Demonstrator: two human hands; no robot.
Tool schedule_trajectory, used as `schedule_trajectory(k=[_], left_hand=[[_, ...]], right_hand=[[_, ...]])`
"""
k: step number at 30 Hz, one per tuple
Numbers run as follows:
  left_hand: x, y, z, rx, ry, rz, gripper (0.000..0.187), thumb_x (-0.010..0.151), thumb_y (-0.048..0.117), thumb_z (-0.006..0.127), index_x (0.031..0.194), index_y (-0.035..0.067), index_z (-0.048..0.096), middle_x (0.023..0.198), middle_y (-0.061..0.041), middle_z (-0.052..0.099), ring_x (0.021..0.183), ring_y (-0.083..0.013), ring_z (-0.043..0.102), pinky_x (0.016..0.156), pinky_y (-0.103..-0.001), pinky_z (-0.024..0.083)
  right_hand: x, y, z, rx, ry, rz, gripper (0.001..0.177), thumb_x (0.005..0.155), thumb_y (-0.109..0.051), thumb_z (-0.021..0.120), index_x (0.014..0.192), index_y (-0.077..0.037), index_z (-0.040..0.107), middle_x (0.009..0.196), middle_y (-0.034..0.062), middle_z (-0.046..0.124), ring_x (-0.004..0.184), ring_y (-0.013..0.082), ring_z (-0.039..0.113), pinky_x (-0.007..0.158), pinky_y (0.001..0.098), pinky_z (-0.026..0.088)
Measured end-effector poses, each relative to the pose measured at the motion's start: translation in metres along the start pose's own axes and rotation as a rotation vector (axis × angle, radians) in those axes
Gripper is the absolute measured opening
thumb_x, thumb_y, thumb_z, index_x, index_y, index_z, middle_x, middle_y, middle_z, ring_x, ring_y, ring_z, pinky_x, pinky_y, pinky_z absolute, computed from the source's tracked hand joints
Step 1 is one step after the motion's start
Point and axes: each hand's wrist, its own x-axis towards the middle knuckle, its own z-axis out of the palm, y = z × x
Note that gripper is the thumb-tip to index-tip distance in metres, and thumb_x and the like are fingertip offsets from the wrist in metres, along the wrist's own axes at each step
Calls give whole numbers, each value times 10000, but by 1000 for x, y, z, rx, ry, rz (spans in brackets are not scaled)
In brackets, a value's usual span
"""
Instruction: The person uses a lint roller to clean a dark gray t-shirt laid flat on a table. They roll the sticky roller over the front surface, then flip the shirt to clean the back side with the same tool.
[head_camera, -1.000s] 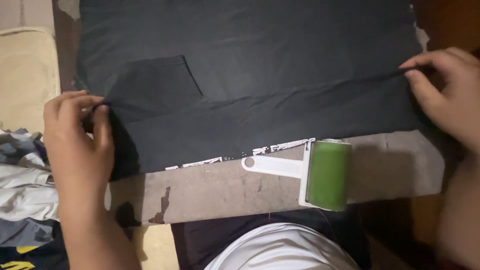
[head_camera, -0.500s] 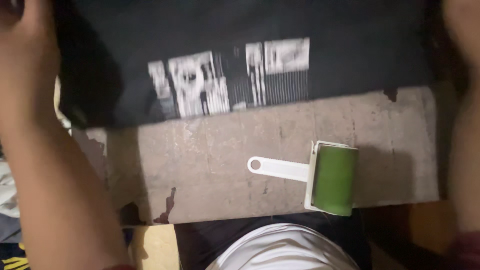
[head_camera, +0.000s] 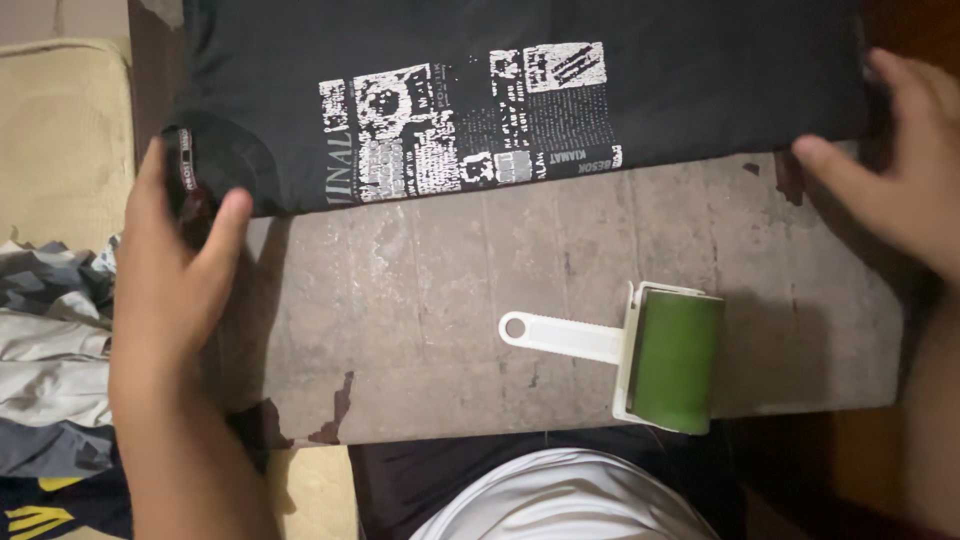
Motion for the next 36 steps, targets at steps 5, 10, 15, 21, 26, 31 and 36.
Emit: schedule_trajectory(k=[5, 10, 15, 21, 26, 31, 36], left_hand=[[-24, -3, 4, 77, 43, 17, 675, 941, 203, 792, 1488, -53, 492, 1373, -282, 608, 1292, -433, 583, 1078, -459, 446], [-14, -18, 12, 133, 149, 168, 260, 1029, 66, 739, 1253, -44, 668, 1451, -228, 620, 1458, -446, 553, 1199, -475, 451], [-11, -15, 12, 170, 189, 227, 147, 1016, 36, 753, 1101, -53, 672, 1444, -214, 630, 1446, -469, 503, 1190, -498, 441], [-9, -15, 11, -47, 214, 240, 168, 1136, -4, 627, 1293, -59, 609, 1266, -147, 676, 1400, -335, 584, 1206, -419, 441], [-3, -33, 11, -473, 279, 77, 156, 1248, 51, 540, 1373, -14, 472, 1194, -53, 541, 1065, -129, 526, 948, -233, 437], [0, -40, 12, -570, 328, 159, 188, 1225, 73, 471, 1406, 24, 457, 1336, -40, 574, 1180, -113, 565, 1075, -242, 468], [-6, -34, 9, -336, 47, 40, 173, 1217, 150, 555, 1291, -4, 582, 1195, -61, 597, 1088, -132, 550, 1000, -271, 438]], right_hand=[[-25, 13, 9, -41, 11, 14, 794, 940, -322, 885, 1483, 115, 504, 1490, 284, 509, 1389, 399, 541, 1207, 486, 467], [-31, 24, 22, -55, 119, 122, 642, 1006, -272, 880, 1422, 75, 536, 1461, 232, 545, 1341, 340, 572, 1158, 419, 509], [-31, 21, 22, -124, 154, 135, 400, 1011, -176, 814, 1314, -7, 615, 1362, 172, 629, 1280, 274, 655, 1098, 363, 554], [-10, 10, 21, 454, 297, 271, 194, 1186, -153, 644, 1312, -29, 564, 1262, 68, 630, 1131, 141, 618, 993, 289, 530], [-11, 2, 13, 408, 337, 392, 316, 1246, -304, 526, 1453, -70, 572, 1234, 72, 639, 1067, 151, 590, 971, 320, 510], [-12, 18, 19, 1133, 251, 258, 505, 1183, -338, 313, 1611, -79, 382, 1589, 4, 517, 1475, 165, 587, 1201, 414, 518], [-28, 38, 19, 678, 178, 169, 468, 1194, -186, 526, 1624, -40, 412, 1476, 133, 575, 1280, 183, 611, 1106, 331, 534]])
